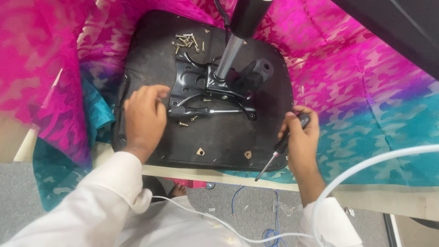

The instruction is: The person uses a screwdriver to tighten screws into the underside of an office chair seat, securing the seat to the chair's gas lift mechanism. The person works on multiple screw locations around the central mounting plate.

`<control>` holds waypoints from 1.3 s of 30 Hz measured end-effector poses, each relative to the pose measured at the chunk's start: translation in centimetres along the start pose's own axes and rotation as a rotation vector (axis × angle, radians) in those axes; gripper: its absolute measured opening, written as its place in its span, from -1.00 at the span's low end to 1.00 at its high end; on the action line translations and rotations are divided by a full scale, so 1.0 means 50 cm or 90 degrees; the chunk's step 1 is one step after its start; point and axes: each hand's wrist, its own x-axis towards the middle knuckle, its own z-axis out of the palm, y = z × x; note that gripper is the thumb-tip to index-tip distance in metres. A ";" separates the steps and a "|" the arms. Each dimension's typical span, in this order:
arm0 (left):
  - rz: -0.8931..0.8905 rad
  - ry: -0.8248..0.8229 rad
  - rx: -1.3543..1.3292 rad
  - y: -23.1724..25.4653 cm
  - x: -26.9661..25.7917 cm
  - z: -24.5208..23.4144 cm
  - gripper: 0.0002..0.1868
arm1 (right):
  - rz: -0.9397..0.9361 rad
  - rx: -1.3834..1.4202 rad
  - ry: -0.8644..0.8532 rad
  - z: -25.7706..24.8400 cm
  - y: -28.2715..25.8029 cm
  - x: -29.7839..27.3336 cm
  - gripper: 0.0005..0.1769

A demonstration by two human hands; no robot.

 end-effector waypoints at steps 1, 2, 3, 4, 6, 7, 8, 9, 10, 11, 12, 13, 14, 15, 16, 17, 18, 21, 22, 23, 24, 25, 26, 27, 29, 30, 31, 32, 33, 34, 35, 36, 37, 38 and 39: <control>-0.022 -0.011 0.019 -0.017 0.016 0.000 -0.70 | 0.021 -0.043 -0.005 0.009 0.010 0.004 -0.70; -0.041 -0.025 0.039 -0.032 0.032 0.001 -0.71 | 0.043 -0.084 -0.008 0.019 0.023 0.006 -0.69; -0.061 -0.038 0.059 -0.043 0.043 0.005 -0.73 | 0.064 -0.126 -0.010 0.030 0.037 0.008 -0.68; -0.072 -0.066 0.082 -0.049 0.049 0.014 -0.75 | 0.074 -0.114 -0.026 0.036 0.050 0.010 -0.68; -0.095 -0.121 0.129 -0.059 0.057 0.031 -0.80 | 0.092 -0.092 -0.059 0.050 0.076 0.008 -0.68; -0.106 -0.121 0.130 -0.060 0.060 0.041 -0.80 | 0.101 -0.091 -0.064 0.056 0.086 0.009 -0.68; -0.116 -0.122 0.130 -0.058 0.063 0.053 -0.79 | 0.110 -0.090 -0.067 0.060 0.094 0.008 -0.69; -0.126 -0.123 0.129 -0.058 0.065 0.061 -0.79 | 0.119 -0.089 -0.070 0.064 0.100 0.008 -0.69; -0.143 -0.127 0.114 -0.058 0.065 0.067 -0.80 | 0.129 -0.114 -0.064 0.064 0.104 0.006 -0.67; -0.160 -0.131 0.100 -0.058 0.064 0.073 -0.82 | 0.139 -0.139 -0.058 0.065 0.108 0.004 -0.66; -0.176 -0.134 0.085 -0.059 0.066 0.077 -0.83 | 0.149 -0.162 -0.052 0.067 0.109 0.002 -0.65; -0.173 -0.128 0.080 -0.060 0.066 0.078 -0.84 | 0.151 -0.162 -0.048 0.071 0.110 0.002 -0.63; -0.169 -0.122 0.073 -0.062 0.065 0.078 -0.84 | 0.154 -0.163 -0.044 0.072 0.110 0.003 -0.62; -0.166 -0.116 0.067 -0.063 0.063 0.079 -0.84 | 0.157 -0.164 -0.039 0.073 0.109 0.003 -0.61; -0.158 -0.113 0.063 -0.064 0.060 0.080 -0.84 | 0.158 -0.157 -0.039 0.074 0.109 0.002 -0.60; -0.150 -0.110 0.059 -0.065 0.058 0.081 -0.84 | 0.158 -0.151 -0.038 0.074 0.109 0.002 -0.60; -0.143 -0.105 0.057 -0.067 0.057 0.080 -0.85 | 0.158 -0.143 -0.041 0.076 0.109 0.003 -0.59; -0.138 -0.105 0.048 -0.070 0.054 0.082 -0.86 | 0.167 -0.129 -0.031 0.075 0.108 0.009 -0.59; -0.143 -0.107 0.050 -0.070 0.053 0.084 -0.86 | 0.168 -0.121 -0.038 0.073 0.109 0.011 -0.58; -0.149 -0.110 0.052 -0.070 0.053 0.086 -0.87 | 0.170 -0.113 -0.044 0.070 0.109 0.012 -0.58; -0.154 -0.112 0.054 -0.071 0.053 0.087 -0.87 | 0.171 -0.105 -0.051 0.068 0.110 0.013 -0.58; -0.154 -0.111 0.055 -0.072 0.054 0.086 -0.87 | 0.172 -0.108 -0.051 0.069 0.112 0.015 -0.58; -0.153 -0.111 0.054 -0.073 0.054 0.086 -0.88 | 0.173 -0.112 -0.050 0.068 0.114 0.015 -0.58; -0.152 -0.111 0.054 -0.074 0.054 0.087 -0.88 | 0.174 -0.116 -0.049 0.067 0.116 0.015 -0.58; -0.145 -0.114 0.048 -0.076 0.054 0.085 -0.88 | 0.176 -0.111 -0.053 0.065 0.118 0.015 -0.57; -0.142 -0.115 0.044 -0.076 0.053 0.083 -0.88 | 0.177 -0.109 -0.056 0.064 0.119 0.015 -0.57; -0.142 -0.116 0.042 -0.077 0.053 0.082 -0.88 | 0.173 -0.104 -0.062 0.064 0.119 0.016 -0.57; -0.142 -0.117 0.039 -0.076 0.052 0.081 -0.88 | 0.168 -0.099 -0.067 0.062 0.119 0.017 -0.57; -0.142 -0.119 0.035 -0.076 0.051 0.081 -0.88 | 0.164 -0.095 -0.072 0.060 0.119 0.019 -0.56; -0.132 -0.112 0.037 -0.076 0.050 0.079 -0.88 | 0.162 -0.099 -0.073 0.060 0.120 0.018 -0.56; -0.122 -0.106 0.038 -0.076 0.049 0.078 -0.88 | 0.160 -0.103 -0.075 0.060 0.121 0.018 -0.57; -0.113 -0.100 0.039 -0.075 0.047 0.077 -0.88 | 0.159 -0.108 -0.076 0.059 0.122 0.018 -0.57; -0.108 -0.101 0.036 -0.075 0.048 0.076 -0.86 | 0.159 -0.106 -0.072 0.058 0.123 0.017 -0.57; -0.103 -0.102 0.033 -0.076 0.049 0.072 -0.85 | 0.161 -0.104 -0.069 0.057 0.124 0.016 -0.57; -0.098 -0.103 0.031 -0.075 0.047 0.067 -0.84 | 0.163 -0.101 -0.066 0.057 0.125 0.014 -0.58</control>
